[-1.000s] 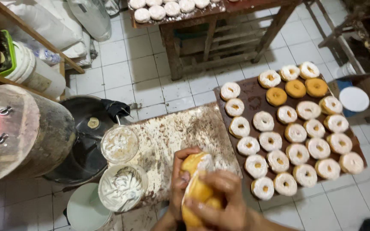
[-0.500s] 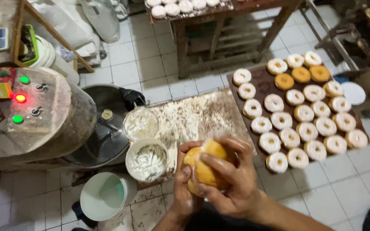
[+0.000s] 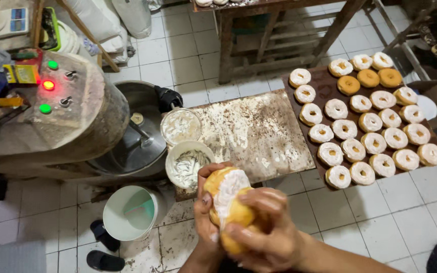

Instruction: The person prepares donuts by hand, spreading cream onto sliced donuts and then sandwiching them together.

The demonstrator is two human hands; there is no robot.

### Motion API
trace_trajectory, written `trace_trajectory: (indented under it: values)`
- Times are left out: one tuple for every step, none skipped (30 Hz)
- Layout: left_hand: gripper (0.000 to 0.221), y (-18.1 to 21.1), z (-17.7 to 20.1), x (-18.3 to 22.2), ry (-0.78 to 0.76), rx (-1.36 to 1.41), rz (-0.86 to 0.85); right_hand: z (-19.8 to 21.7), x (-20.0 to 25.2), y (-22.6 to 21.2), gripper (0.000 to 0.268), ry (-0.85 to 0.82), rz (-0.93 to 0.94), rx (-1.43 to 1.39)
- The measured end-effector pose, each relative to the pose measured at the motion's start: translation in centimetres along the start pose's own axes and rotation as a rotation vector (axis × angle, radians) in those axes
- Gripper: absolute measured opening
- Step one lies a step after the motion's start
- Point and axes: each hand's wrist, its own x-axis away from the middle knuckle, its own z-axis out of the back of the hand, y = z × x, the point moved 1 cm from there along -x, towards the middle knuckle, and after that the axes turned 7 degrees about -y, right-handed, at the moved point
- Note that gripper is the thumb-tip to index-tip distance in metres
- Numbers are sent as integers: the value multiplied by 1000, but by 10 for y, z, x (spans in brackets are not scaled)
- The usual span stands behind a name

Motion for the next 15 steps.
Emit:
trace_trajectory:
  values:
    - [59, 1, 1, 0, -30, -75, -12, 0, 2, 7, 50, 6, -54, -8]
    - [58, 1, 1, -1, -60, -151, -23, 0, 3, 12, 49, 11, -109, -17]
    - [57, -1, -1, 1, -86, -225, -27, 0, 6, 15, 49, 68, -181, -105]
    - [56, -4, -4, 2, -118, -310, -12, 0, 8, 20, 48, 125, -255, -193]
    - [55, -8, -8, 3, -152, -391, 8, 0, 9, 24, 48, 182, -332, -275]
    - [55, -9, -12, 4, -186, -471, 28, 0, 10, 24, 47, 229, -311, -322]
    - [54, -10, -16, 4, -171, -451, 9, 0, 9, 28, 45, 270, -278, -374]
    - [53, -9, -20, 5, -155, -430, -10, 0, 9, 31, 44, 310, -245, -427]
    - [53, -8, -24, 6, -132, -409, -26, -2, 9, 34, 45, 305, -268, -488]
    - [52, -7, -25, 2, -115, -438, -59, -5, 9, 36, 45, 300, -291, -548]
    - [51, -8, -24, -6, -98, -467, -93, -7, 10, 38, 45, 294, -315, -608]
    - [50, -9, -23, -16, -81, -497, -126, -5, 13, 36, 45, 282, -328, -589]
    - [49, -12, -21, -27, -85, -597, -151, 0, 17, 30, 46, 273, -344, -570]
    - [48, -16, -20, -39, -88, -697, -174, 4, 19, 29, 47, 264, -359, -550]
    - [46, -20, -20, -48, -96, -798, -194, 8, 19, 34, 46, 312, -350, -527]
